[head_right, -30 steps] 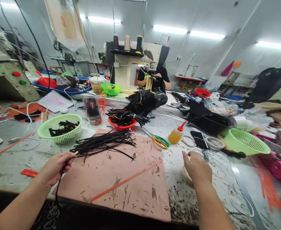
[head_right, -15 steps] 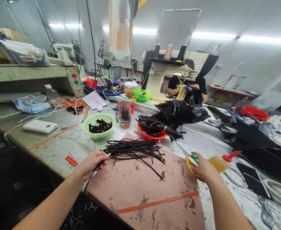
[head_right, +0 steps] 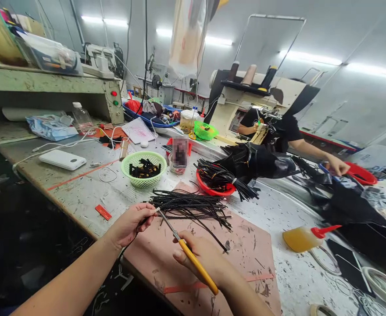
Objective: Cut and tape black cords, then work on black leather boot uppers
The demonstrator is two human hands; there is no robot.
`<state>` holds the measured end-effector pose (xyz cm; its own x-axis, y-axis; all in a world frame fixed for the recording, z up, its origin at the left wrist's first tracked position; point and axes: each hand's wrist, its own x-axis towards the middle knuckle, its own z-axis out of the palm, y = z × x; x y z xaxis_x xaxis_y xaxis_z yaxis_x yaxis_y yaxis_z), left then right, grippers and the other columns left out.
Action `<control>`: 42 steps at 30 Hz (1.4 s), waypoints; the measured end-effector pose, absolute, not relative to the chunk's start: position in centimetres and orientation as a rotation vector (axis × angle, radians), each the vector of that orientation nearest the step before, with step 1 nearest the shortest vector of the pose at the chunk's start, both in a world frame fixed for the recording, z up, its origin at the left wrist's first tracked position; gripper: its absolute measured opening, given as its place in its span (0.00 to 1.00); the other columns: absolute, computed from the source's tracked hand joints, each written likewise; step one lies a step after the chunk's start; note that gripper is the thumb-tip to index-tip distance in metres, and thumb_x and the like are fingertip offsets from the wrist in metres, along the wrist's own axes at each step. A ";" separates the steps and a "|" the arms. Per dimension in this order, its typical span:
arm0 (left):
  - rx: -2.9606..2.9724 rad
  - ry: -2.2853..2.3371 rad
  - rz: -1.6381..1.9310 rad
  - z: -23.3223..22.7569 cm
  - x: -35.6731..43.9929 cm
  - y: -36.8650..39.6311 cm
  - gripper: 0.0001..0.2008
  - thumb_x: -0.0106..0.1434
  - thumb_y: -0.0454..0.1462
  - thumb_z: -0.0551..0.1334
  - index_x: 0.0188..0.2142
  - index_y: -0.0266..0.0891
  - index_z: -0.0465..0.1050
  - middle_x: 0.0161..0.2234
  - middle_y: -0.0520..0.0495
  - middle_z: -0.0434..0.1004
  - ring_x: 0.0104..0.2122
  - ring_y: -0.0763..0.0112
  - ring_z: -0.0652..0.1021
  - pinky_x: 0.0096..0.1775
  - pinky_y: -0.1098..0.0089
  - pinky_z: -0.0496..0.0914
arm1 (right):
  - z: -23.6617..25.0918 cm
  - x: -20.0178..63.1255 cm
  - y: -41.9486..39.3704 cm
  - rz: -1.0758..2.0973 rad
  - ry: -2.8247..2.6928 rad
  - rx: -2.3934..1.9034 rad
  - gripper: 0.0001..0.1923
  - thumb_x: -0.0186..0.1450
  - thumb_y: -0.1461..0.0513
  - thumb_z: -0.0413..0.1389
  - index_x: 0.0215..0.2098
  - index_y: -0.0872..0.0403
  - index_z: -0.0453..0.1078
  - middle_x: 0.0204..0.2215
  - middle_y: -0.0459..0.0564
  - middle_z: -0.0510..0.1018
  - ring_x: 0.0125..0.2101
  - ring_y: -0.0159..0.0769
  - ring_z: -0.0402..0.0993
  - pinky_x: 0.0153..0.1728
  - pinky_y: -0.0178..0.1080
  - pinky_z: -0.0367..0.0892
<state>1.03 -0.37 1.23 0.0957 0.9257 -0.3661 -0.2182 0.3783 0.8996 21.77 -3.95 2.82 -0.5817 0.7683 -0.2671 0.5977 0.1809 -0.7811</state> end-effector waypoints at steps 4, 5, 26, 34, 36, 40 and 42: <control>0.773 1.148 1.022 0.9 0.8 -0.4 0.09 0.41 0.39 0.62 0.19 0.34 0.66 0.10 0.57 0.63 0.10 0.85 0.57 0.15 0.80 0.45 | 2.2 21.0 -3.7 1.359 -2.208 -1.287 0.28 0.59 0.41 0.43 0.42 0.53 0.64 0.21 0.43 0.62 0.22 0.32 0.59 0.24 0.34 0.58; 0.770 1.147 1.028 0.9 0.7 -0.4 0.09 0.40 0.38 0.62 0.19 0.35 0.66 0.10 0.57 0.63 0.11 0.85 0.57 0.15 0.80 0.45 | 2.1 20.9 -3.7 1.363 -2.191 -1.278 0.27 0.59 0.41 0.44 0.42 0.53 0.64 0.22 0.43 0.62 0.22 0.32 0.58 0.25 0.34 0.57; 0.900 1.106 0.918 0.9 2.3 -4.7 0.10 0.40 0.37 0.65 0.24 0.34 0.70 0.18 0.53 0.70 0.18 0.78 0.67 0.21 0.77 0.59 | 0.8 20.2 -6.1 1.329 -1.493 -1.262 0.22 0.52 0.63 0.55 0.46 0.51 0.61 0.23 0.41 0.67 0.22 0.29 0.62 0.24 0.34 0.61; 1.229 1.055 0.583 1.9 7.3 -7.3 0.09 0.45 0.41 0.60 0.22 0.36 0.68 0.18 0.55 0.66 0.19 0.74 0.69 0.22 0.74 0.62 | 1.3 22.3 -9.1 1.067 -1.635 -1.253 0.21 0.53 0.67 0.52 0.45 0.50 0.63 0.23 0.41 0.69 0.22 0.28 0.65 0.23 0.32 0.62; 1.271 1.063 0.495 1.6 7.5 -7.5 0.11 0.46 0.43 0.60 0.23 0.36 0.69 0.18 0.55 0.66 0.18 0.74 0.69 0.21 0.74 0.61 | 0.9 24.5 -9.4 0.965 -1.680 -1.320 0.20 0.54 0.67 0.51 0.45 0.50 0.63 0.23 0.41 0.69 0.22 0.28 0.65 0.24 0.32 0.62; 1.356 1.184 0.338 -0.6 5.2 -7.5 0.15 0.45 0.46 0.60 0.26 0.37 0.73 0.18 0.54 0.68 0.14 0.76 0.66 0.19 0.75 0.59 | 0.0 32.4 -8.6 0.688 -1.574 -1.690 0.20 0.53 0.63 0.51 0.45 0.52 0.62 0.22 0.41 0.68 0.23 0.30 0.64 0.26 0.33 0.61; 1.324 1.260 0.318 -2.0 3.8 -7.5 0.16 0.42 0.48 0.62 0.25 0.38 0.74 0.16 0.54 0.68 0.12 0.77 0.64 0.16 0.75 0.57 | -0.5 36.9 -8.0 0.636 -1.487 -1.816 0.21 0.52 0.62 0.50 0.46 0.54 0.61 0.20 0.41 0.68 0.21 0.31 0.64 0.25 0.34 0.61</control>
<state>3.80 -7.51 -1.99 0.3716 0.7853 -0.4951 0.4561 0.3101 0.8342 36.87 -7.98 -0.47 0.2220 0.9735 0.0548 0.6327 -0.1011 -0.7678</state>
